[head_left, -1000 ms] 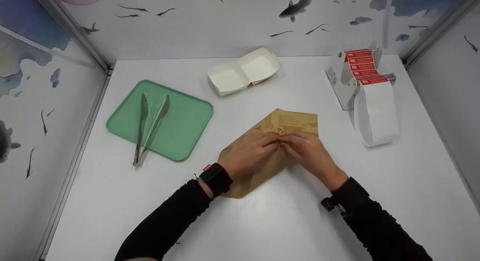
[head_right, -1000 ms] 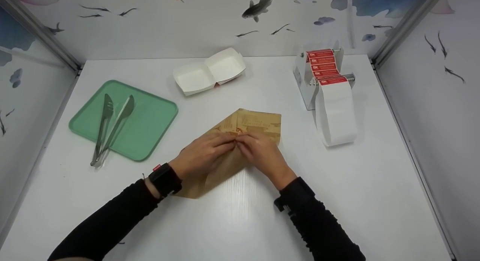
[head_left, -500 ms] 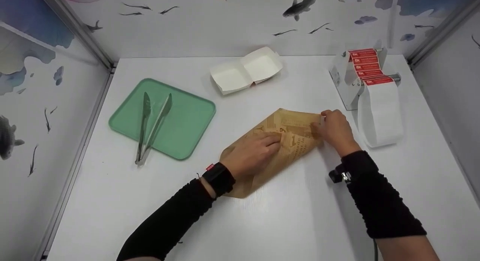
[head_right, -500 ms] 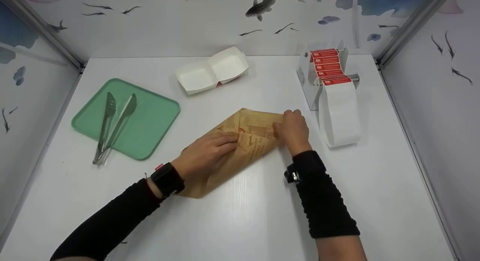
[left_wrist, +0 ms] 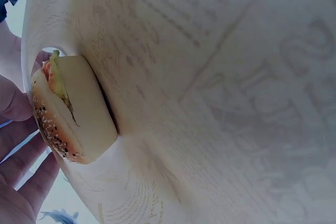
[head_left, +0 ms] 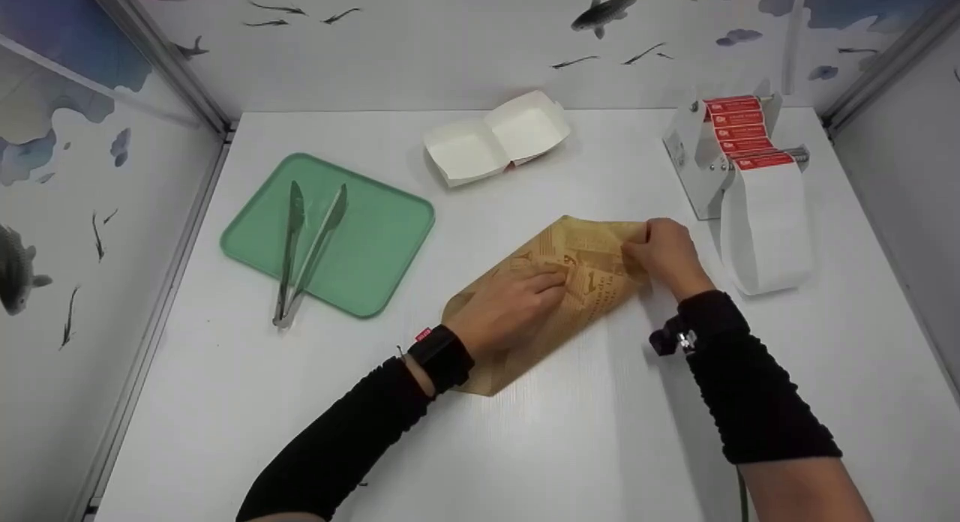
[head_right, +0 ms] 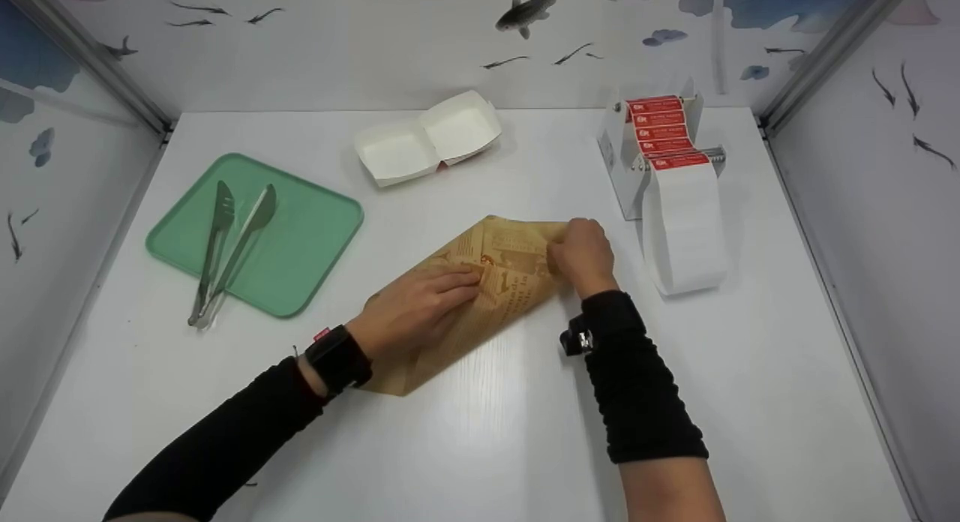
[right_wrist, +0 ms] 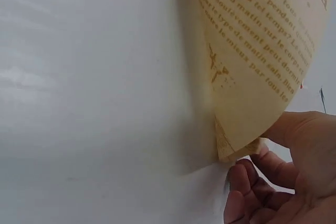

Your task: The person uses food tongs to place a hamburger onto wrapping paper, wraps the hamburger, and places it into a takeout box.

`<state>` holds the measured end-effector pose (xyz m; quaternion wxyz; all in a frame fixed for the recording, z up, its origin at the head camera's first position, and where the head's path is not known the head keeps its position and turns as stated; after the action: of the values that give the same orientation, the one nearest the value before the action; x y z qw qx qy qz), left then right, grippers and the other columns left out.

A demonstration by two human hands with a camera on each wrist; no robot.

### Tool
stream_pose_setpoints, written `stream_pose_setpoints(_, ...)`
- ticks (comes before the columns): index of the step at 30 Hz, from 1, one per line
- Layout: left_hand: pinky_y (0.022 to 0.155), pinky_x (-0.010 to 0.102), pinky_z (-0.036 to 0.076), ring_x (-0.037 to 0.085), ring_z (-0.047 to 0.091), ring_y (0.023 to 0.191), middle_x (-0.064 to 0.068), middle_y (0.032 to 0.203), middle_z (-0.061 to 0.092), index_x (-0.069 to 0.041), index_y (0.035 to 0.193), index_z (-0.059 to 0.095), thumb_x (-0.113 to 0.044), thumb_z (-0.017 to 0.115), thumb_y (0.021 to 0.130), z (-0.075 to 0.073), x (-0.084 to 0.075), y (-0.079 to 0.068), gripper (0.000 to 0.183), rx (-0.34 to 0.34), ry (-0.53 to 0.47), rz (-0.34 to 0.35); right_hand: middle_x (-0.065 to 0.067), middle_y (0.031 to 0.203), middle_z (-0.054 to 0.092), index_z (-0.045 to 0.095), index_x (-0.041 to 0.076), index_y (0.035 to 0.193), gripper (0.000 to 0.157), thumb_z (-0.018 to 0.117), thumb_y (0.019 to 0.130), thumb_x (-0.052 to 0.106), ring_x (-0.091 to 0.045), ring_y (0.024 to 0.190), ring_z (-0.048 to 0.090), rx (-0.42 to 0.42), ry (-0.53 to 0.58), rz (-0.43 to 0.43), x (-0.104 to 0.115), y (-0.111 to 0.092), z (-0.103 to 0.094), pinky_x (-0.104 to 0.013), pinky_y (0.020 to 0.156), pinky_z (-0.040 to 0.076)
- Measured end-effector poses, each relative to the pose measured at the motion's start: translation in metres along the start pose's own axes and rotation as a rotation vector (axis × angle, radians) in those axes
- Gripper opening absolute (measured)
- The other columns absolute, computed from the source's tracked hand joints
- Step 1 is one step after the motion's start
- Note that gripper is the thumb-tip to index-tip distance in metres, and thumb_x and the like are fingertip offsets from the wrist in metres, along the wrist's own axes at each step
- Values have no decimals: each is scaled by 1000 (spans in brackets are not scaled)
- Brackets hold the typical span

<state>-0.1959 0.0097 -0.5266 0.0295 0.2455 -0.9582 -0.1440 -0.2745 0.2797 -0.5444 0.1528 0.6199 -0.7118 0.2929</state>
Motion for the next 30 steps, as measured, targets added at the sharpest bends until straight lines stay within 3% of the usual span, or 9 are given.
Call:
stream_pose_setpoints(3, 121, 33, 47, 21, 64, 139, 6, 142, 72, -8, 127, 73, -9, 53, 109, 1, 0, 0, 27, 7, -3, -3, -17, 99, 67, 65, -3, 102, 22, 69, 97, 19, -33, 95, 62, -25, 39, 0, 1, 0, 1, -35, 81, 46)
stream_pose_setpoints(7, 120, 34, 47, 21, 64, 139, 6, 142, 72, -8, 125, 72, -7, 53, 107, 2, -1, 0, 26, 11, 5, -7, -24, 112, 77, 66, -1, 111, 24, 66, 99, 19, -30, 102, 70, -81, 111, -37, 6, -2, 1, -27, 80, 48)
stream_pose_setpoints(10, 120, 34, 47, 21, 65, 138, 6, 140, 72, -8, 124, 72, -6, 54, 106, 2, -1, -1, 26, 7, 7, -9, -25, 111, 80, 62, 1, 115, 23, 66, 104, 21, -15, 85, 71, -116, 167, -93, 14, -8, 3, -22, 70, 47)
stream_pose_setpoints(13, 120, 34, 47, 21, 65, 137, 6, 139, 73, -8, 124, 72, -7, 54, 106, 2, -1, -1, 25, 3, 3, -7, -21, 103, 82, 62, 4, 117, 20, 66, 106, 21, -5, 69, 62, -167, 194, -179, 25, -17, 5, -18, 58, 41)
stream_pose_setpoints(15, 121, 34, 47, 21, 64, 138, 5, 139, 73, -8, 124, 72, -6, 54, 106, 3, 0, -1, 26, 5, -2, -7, -20, 107, 82, 65, 3, 121, 20, 67, 107, 17, -8, 73, 68, -193, 206, -239, 34, -23, 7, -14, 58, 42)
stream_pose_setpoints(18, 122, 34, 46, 22, 64, 139, 5, 141, 72, -9, 127, 72, -6, 55, 106, 1, 0, -1, 27, 20, -12, -14, -21, 117, 79, 70, 3, 133, 29, 67, 105, 7, -25, 96, 79, -205, 201, -309, 46, -32, 7, -6, 64, 43)
stream_pose_setpoints(21, 121, 34, 47, 22, 63, 140, 5, 142, 71, -9, 128, 72, -7, 56, 106, 0, 0, -1, 28, 24, -14, -21, -22, 117, 78, 69, 3, 142, 39, 70, 102, 5, -34, 106, 79, -200, 154, -329, 56, -39, 7, -3, 68, 44)
stream_pose_setpoints(26, 120, 36, 48, 21, 63, 140, 4, 143, 71, -10, 128, 71, -10, 57, 105, 0, -1, -2, 26, 33, -6, -29, -21, 109, 81, 69, 2, 140, 43, 76, 101, 18, -29, 82, 75, -211, -42, -260, 59, -37, 8, -28, 65, 51)
stream_pose_setpoints(30, 120, 37, 47, 21, 62, 141, 4, 144, 70, -11, 129, 71, -11, 57, 106, 0, -1, -1, 27, 53, -10, -41, -24, 108, 80, 71, -1, 136, 39, 75, 102, 15, -37, 86, 74, -204, -128, -198, 49, -29, 11, -50, 75, 58)
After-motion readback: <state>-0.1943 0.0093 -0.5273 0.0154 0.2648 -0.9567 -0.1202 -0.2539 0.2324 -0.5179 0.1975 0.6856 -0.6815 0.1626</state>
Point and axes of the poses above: each hand's wrist, its own y-axis towards the middle knuckle, its own z-axis out of the palm, x = y × z, the point moved 3 cm from there along y, towards the middle knuckle
